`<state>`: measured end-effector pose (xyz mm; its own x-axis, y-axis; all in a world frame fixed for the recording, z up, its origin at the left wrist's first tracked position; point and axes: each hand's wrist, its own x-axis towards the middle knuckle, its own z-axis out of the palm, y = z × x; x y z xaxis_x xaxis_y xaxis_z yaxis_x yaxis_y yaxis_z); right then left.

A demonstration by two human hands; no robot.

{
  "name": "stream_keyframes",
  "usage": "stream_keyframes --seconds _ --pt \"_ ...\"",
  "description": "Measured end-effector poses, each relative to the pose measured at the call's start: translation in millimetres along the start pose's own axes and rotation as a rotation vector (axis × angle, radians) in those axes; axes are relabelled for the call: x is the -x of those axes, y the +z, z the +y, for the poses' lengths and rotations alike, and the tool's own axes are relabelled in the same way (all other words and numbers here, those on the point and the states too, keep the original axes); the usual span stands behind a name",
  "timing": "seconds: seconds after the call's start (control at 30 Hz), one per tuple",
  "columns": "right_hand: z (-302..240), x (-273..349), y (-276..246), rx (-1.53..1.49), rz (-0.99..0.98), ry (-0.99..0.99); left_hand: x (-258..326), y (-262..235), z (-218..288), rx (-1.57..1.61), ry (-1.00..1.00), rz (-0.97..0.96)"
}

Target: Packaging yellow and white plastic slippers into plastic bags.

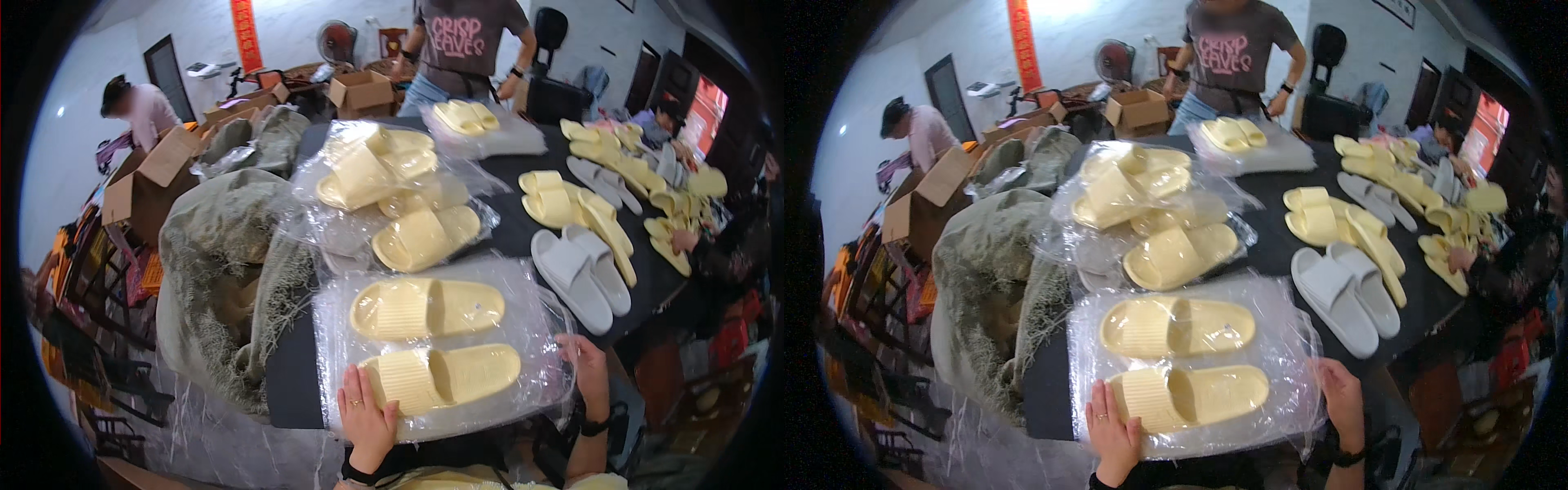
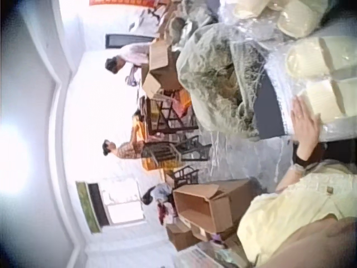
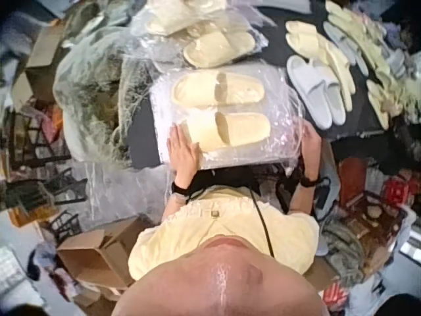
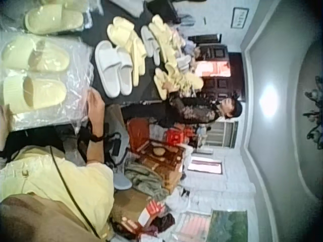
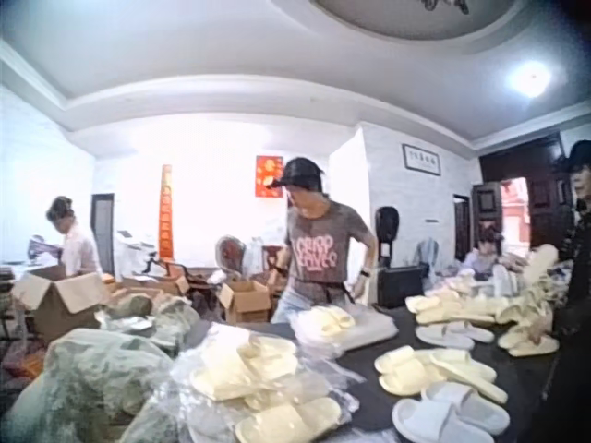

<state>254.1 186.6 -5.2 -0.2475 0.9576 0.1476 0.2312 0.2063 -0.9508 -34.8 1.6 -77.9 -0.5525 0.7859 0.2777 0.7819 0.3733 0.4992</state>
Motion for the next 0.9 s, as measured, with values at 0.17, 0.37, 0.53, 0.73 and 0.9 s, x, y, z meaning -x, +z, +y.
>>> stream_keyframes --seconds 0.17,0.37,0.53,0.73,0.9 --pt "-46.3 -6.8 -6.5 -0.059 0.166 -0.096 5.6 0.9 -3.7 0.002 0.029 -0.004" --pt "-150.3 -6.6 -20.5 0.144 0.135 -0.805 -0.7 -2.0 -1.7 -0.008 0.045 -0.035" --pt "-234.2 -20.2 -16.1 0.329 0.137 -1.207 -7.0 -0.4 3.4 -0.029 0.063 -0.008" --pt "-222.5 -13.5 -42.8 0.288 0.118 -1.182 -3.3 2.3 6.1 -0.033 0.048 -0.009" --pt "-219.1 -21.9 -57.4 0.247 0.092 -1.172 -5.8 5.8 4.7 -0.041 0.059 0.008"
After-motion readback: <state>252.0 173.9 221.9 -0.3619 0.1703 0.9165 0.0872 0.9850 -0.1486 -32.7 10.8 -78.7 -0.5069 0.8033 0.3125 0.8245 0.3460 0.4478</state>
